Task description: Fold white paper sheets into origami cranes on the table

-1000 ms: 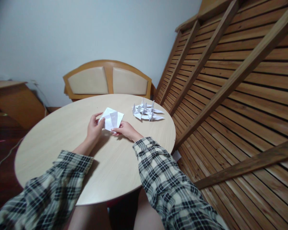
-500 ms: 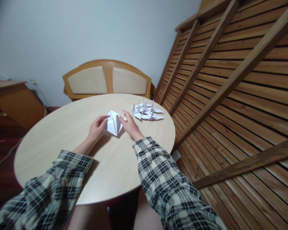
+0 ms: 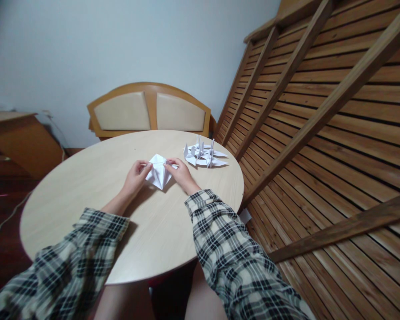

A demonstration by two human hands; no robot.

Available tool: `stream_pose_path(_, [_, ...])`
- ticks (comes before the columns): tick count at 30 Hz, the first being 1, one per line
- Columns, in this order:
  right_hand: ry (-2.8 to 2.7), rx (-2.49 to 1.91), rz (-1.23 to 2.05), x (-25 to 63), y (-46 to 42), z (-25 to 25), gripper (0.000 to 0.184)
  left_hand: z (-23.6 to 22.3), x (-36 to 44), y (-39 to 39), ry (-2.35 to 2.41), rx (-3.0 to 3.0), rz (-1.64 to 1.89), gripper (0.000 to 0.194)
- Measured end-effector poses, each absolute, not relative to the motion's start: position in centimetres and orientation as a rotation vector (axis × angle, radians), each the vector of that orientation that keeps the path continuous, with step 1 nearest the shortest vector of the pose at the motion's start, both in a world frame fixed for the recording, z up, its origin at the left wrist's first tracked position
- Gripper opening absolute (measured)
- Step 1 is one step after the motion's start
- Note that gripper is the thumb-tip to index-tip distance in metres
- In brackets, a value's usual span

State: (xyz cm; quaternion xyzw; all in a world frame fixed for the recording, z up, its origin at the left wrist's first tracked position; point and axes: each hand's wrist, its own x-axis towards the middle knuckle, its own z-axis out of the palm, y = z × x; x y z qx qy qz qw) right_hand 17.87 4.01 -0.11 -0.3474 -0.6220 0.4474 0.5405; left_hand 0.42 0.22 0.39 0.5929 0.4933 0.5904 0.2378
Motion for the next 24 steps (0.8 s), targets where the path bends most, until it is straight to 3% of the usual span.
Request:
stream_pose_path(6, [-1.417, -0.845, 1.186, 17.93, 3.71, 0.12, 0.026, 0.4, 0.32, 0.11, 1.431, 1.535, 1.63, 0.034])
stream_pose_path(24, [-1.175, -0.737, 1.44, 17.9, 3.83, 0.17, 0.019, 1.02, 0.77, -0.55, 1.232, 1.506, 1.569, 0.028])
